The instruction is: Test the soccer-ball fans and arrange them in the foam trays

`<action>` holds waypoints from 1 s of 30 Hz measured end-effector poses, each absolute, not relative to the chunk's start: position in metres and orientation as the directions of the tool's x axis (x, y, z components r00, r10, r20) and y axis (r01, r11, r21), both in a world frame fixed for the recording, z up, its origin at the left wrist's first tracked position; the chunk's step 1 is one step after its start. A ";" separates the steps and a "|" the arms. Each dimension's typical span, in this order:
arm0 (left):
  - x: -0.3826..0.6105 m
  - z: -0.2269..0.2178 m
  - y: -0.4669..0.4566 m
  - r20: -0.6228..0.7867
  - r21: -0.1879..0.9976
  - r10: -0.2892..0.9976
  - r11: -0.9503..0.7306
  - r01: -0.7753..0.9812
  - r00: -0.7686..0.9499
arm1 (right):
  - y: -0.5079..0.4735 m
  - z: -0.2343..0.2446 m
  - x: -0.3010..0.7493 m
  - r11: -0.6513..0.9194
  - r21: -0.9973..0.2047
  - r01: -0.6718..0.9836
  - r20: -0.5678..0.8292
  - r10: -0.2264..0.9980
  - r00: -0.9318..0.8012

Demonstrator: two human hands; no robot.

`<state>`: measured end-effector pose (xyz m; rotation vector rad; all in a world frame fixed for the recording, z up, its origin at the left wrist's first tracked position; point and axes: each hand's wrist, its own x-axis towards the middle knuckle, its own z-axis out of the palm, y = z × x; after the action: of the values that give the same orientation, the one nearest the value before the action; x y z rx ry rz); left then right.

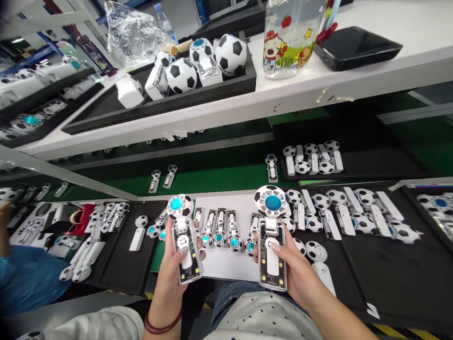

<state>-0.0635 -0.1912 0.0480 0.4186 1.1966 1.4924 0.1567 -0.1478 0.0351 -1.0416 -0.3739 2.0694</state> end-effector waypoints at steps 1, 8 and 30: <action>-0.063 0.047 -0.189 -0.339 0.842 0.890 0.141 -0.521 -0.306 | -0.147 0.036 0.158 -0.653 -0.556 -0.513 -0.542 0.754 -0.372; -0.041 0.043 -0.165 -0.365 0.802 0.919 0.228 -0.552 -0.151 | -0.136 0.038 0.176 -0.622 -0.578 -0.528 -0.473 0.783 -0.404; 0.139 0.075 -0.120 -0.457 0.889 0.788 0.418 -0.186 -0.413 | -0.084 0.049 0.348 -0.526 -0.630 -0.571 -0.213 0.824 -0.525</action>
<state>0.1395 -0.1204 0.0751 0.5351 1.6519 1.1925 0.3479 -0.0842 0.0486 -0.6333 -0.6290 2.0990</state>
